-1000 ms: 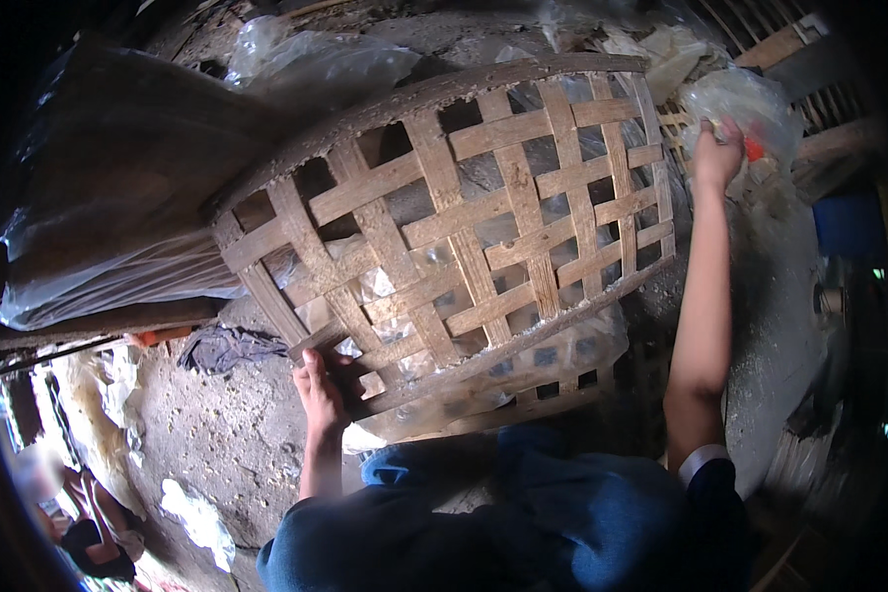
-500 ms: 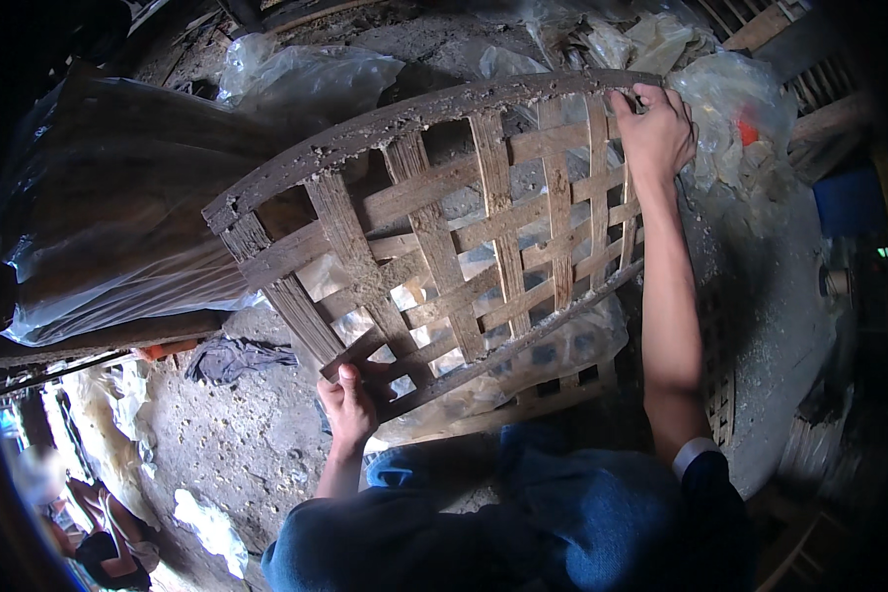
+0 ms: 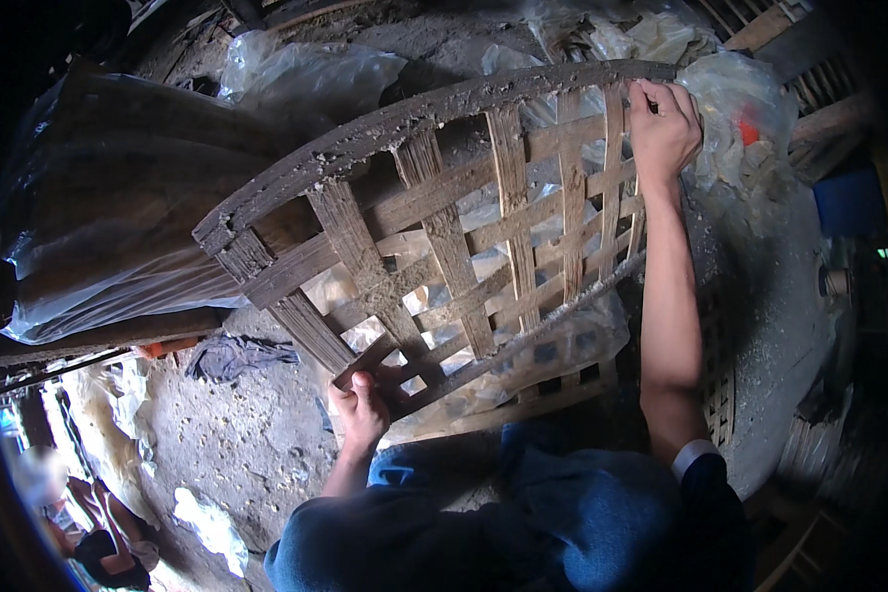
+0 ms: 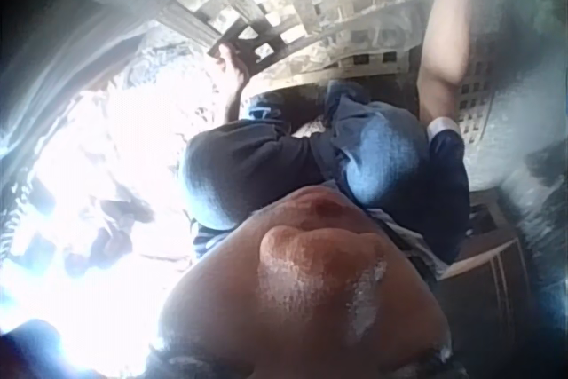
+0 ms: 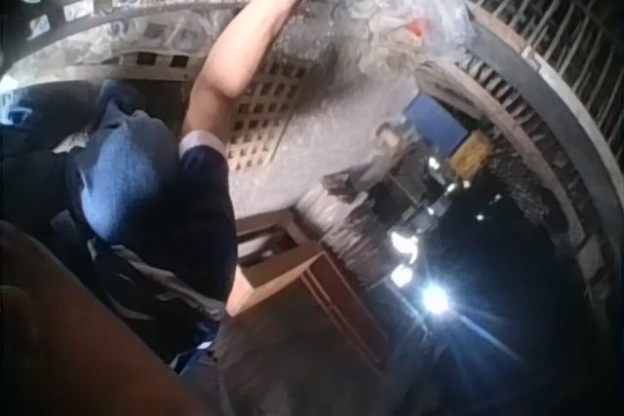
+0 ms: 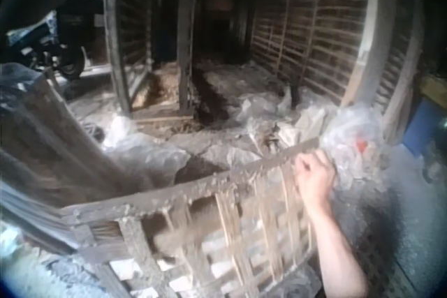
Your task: The person assembles a wooden lattice tray by placing a dark rectangular slab inside, then covering it with a plastic sheet and a second lattice frame. The person presses the components together and adjusts the alignment.
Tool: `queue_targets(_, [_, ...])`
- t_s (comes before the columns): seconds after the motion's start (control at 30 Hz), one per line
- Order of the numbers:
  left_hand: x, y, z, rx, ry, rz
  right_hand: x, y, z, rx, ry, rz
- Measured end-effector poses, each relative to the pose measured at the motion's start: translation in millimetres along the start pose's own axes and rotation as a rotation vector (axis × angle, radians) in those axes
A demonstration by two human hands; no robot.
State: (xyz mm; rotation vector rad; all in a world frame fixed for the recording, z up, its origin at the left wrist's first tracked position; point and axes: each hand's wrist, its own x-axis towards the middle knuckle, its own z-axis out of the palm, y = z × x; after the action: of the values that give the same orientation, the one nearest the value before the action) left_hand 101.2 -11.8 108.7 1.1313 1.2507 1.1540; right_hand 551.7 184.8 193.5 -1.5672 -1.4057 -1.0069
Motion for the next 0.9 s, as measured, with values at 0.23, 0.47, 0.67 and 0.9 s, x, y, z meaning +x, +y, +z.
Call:
queue_targets(0.23, [-1.8, -6.6, -6.5, -0.080, -0.018, 0.027, 13.7, -12.1, -3.6, 0.130, 0.075, -0.106])
queue_targets(0.47, [-2.6, -12.4, -7.3, -0.033, 0.042, 0.081, 24.7, -23.8, -9.8, 0.325, 0.042, -0.080])
queue_targets(0.67, [2.4, -5.3, -13.8, -0.124, 0.057, -0.070, 26.6, -30.7, -18.0, 0.377, -0.105, 0.082])
queue_targets(0.9, [15.6, -7.6, -28.9, -0.194, 0.064, -0.258, 6.8, 71.5, -10.0, 0.806, -0.156, 1.602])
